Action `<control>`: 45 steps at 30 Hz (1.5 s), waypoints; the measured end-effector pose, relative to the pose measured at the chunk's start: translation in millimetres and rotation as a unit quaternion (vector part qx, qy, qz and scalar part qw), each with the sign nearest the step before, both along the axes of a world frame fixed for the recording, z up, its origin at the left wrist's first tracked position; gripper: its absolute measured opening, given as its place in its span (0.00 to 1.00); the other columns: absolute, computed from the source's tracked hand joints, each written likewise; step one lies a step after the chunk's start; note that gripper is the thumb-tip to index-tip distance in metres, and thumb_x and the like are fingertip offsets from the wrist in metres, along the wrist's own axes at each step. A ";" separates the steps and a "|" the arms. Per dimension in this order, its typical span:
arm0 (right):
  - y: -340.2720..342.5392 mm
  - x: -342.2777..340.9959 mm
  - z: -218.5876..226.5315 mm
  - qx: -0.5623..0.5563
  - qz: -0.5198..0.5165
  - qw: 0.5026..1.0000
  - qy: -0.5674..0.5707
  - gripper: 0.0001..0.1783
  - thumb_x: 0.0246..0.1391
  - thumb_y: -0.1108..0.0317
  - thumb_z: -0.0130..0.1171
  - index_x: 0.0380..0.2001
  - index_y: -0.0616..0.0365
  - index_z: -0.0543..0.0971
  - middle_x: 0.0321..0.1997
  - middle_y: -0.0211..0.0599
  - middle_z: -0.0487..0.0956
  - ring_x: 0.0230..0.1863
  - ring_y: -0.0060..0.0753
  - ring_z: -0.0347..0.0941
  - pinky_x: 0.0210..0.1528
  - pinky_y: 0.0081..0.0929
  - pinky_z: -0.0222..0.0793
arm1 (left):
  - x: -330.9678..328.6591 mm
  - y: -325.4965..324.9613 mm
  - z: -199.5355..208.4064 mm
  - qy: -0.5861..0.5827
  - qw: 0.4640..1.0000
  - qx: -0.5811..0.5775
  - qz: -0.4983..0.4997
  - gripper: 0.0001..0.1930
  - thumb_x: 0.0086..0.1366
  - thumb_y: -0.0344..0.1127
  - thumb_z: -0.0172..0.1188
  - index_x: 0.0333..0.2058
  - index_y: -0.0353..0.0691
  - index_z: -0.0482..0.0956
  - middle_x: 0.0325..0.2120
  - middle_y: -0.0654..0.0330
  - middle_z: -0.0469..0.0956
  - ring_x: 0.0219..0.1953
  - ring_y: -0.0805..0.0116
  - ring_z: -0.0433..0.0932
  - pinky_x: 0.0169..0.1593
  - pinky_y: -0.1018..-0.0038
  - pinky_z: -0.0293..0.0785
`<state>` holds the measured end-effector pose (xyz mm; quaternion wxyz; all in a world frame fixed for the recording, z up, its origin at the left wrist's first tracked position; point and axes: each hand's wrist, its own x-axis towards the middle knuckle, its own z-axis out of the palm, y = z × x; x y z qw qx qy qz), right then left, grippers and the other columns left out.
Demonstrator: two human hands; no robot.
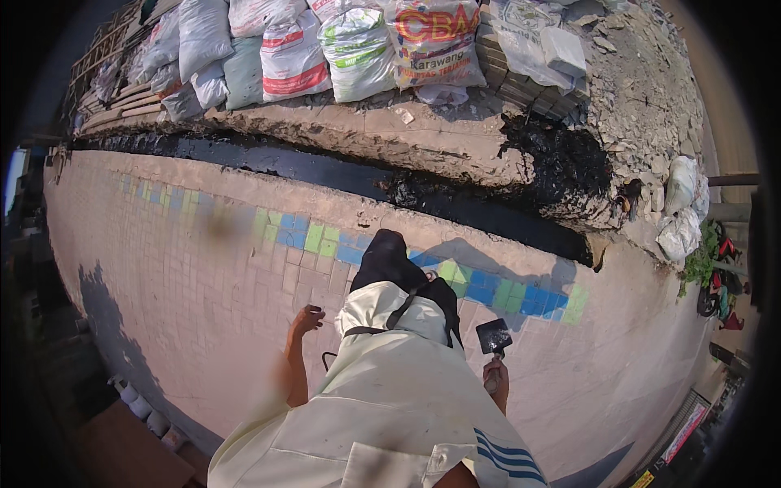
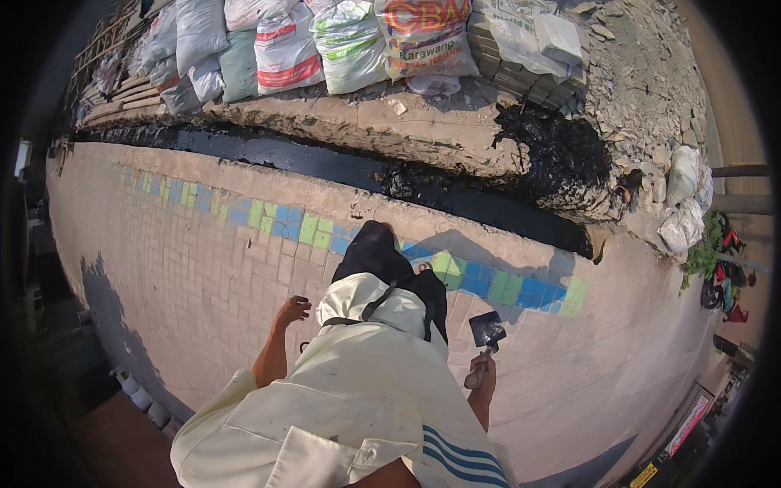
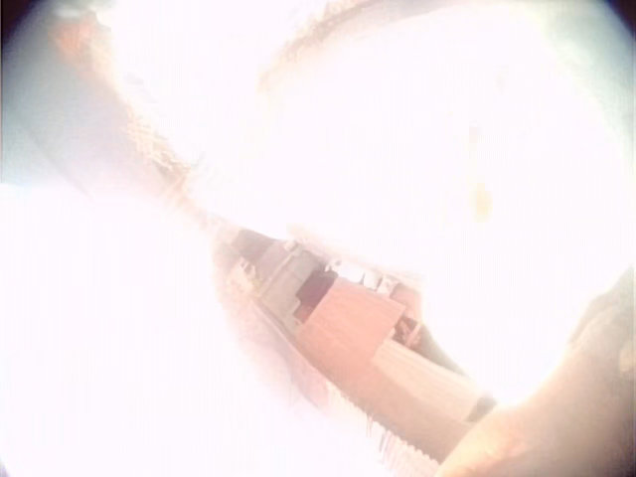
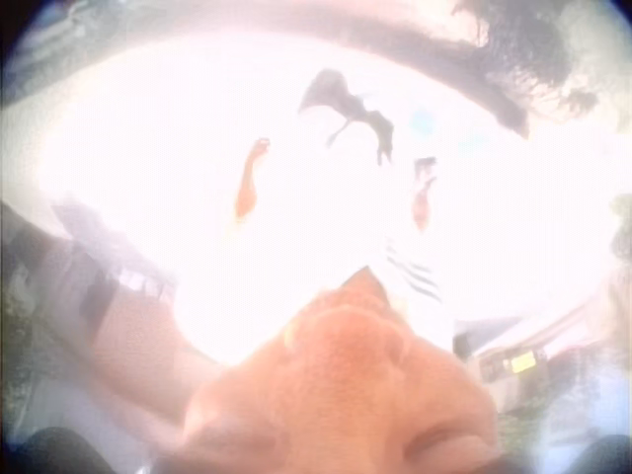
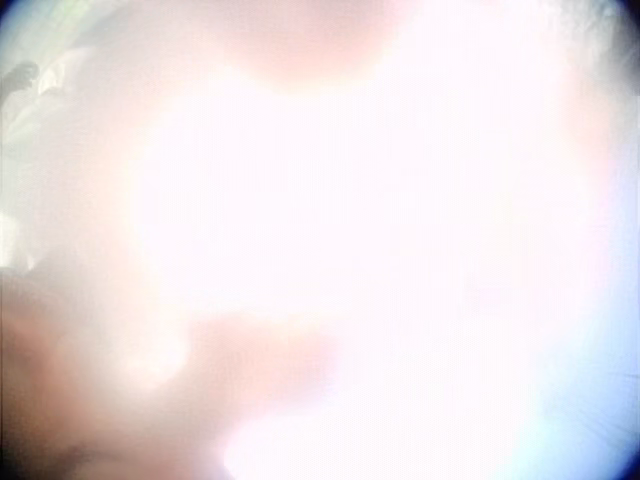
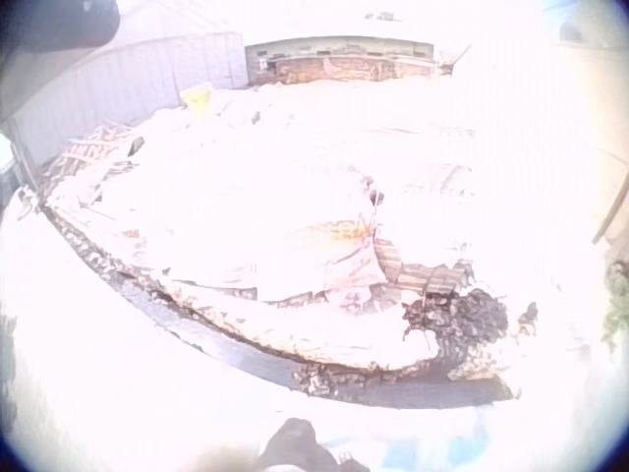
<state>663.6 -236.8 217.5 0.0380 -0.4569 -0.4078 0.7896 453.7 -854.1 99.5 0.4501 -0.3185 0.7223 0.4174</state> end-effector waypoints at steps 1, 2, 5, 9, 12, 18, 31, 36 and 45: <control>13.1 -14.7 -2.5 -0.084 -0.069 0.994 -0.016 0.08 0.68 0.72 0.53 0.43 0.66 0.75 0.35 0.34 0.74 0.33 0.25 0.73 0.35 0.19 0.72 | -16.3 25.5 4.3 0.041 0.999 0.008 -0.029 0.26 0.68 0.43 0.67 0.58 0.34 0.74 0.37 0.51 0.86 0.33 0.65 0.86 0.33 0.67 0.83; 28.2 -32.4 -6.3 -0.167 -0.136 0.976 -0.033 0.10 0.67 0.74 0.54 0.47 0.71 0.74 0.36 0.36 0.75 0.35 0.26 0.74 0.37 0.20 0.74 | -31.2 44.6 8.3 0.083 0.996 0.027 -0.022 0.25 0.67 0.43 0.67 0.58 0.37 0.75 0.38 0.50 0.86 0.33 0.64 0.87 0.33 0.68 0.82; 73.9 -77.7 -31.6 -0.239 -0.128 0.959 -0.083 0.12 0.65 0.75 0.56 0.47 0.74 0.74 0.35 0.38 0.76 0.34 0.25 0.75 0.37 0.20 0.76 | -72.2 75.2 21.3 0.149 0.986 0.052 0.051 0.24 0.67 0.42 0.67 0.57 0.36 0.75 0.37 0.49 0.86 0.32 0.64 0.86 0.34 0.67 0.82; 136.7 -163.4 -88.0 -0.298 0.022 0.928 -0.222 0.03 0.64 0.74 0.57 0.39 0.61 0.75 0.26 0.32 0.75 0.23 0.23 0.74 0.26 0.20 0.71 | -123.6 94.1 22.3 0.215 0.975 -0.054 -0.021 0.21 0.66 0.43 0.65 0.53 0.35 0.78 0.33 0.47 0.86 0.32 0.60 0.86 0.39 0.63 0.81; 125.2 -240.8 -88.6 -0.213 0.126 0.942 -0.227 0.05 0.65 0.71 0.57 0.33 0.56 0.75 0.17 0.29 0.71 0.17 0.24 0.70 0.22 0.21 0.70 | -159.4 105.3 13.5 0.242 0.965 -0.102 -0.005 0.20 0.67 0.42 0.63 0.51 0.34 0.79 0.34 0.47 0.86 0.34 0.58 0.87 0.43 0.62 0.81; 85.4 -374.5 -43.3 0.082 0.410 0.875 -0.245 0.11 0.54 0.71 0.67 0.23 0.58 0.75 0.16 0.33 0.73 0.12 0.28 0.70 0.15 0.31 0.71 | -239.6 243.2 26.2 0.278 0.960 -0.009 -0.024 0.20 0.68 0.43 0.62 0.47 0.29 0.81 0.39 0.50 0.87 0.37 0.60 0.88 0.44 0.65 0.82; 65.3 -505.4 50.4 0.399 0.735 0.549 0.010 0.25 0.51 0.66 0.69 0.48 0.70 0.74 0.42 0.61 0.84 0.47 0.60 0.83 0.51 0.47 0.75 | -326.0 572.2 19.2 0.119 0.825 0.132 0.537 0.31 0.64 0.58 0.69 0.36 0.26 0.78 0.26 0.51 0.80 0.23 0.62 0.79 0.29 0.62 0.77; 110.5 -488.5 37.1 0.370 0.768 0.522 0.032 0.28 0.55 0.65 0.68 0.55 0.66 0.71 0.38 0.50 0.85 0.39 0.46 0.85 0.44 0.41 0.78 | -313.8 574.1 7.3 0.108 0.721 0.133 0.671 0.26 0.66 0.49 0.69 0.24 0.28 0.76 0.18 0.55 0.74 0.16 0.65 0.73 0.18 0.67 0.69; 153.8 -479.0 99.0 0.199 0.807 0.547 -0.105 0.22 0.58 0.62 0.68 0.49 0.59 0.72 0.26 0.33 0.78 0.22 0.26 0.75 0.24 0.30 0.73 | -314.9 541.8 -48.5 0.065 0.695 0.097 0.710 0.24 0.68 0.48 0.68 0.22 0.35 0.72 0.15 0.59 0.71 0.14 0.67 0.69 0.17 0.70 0.67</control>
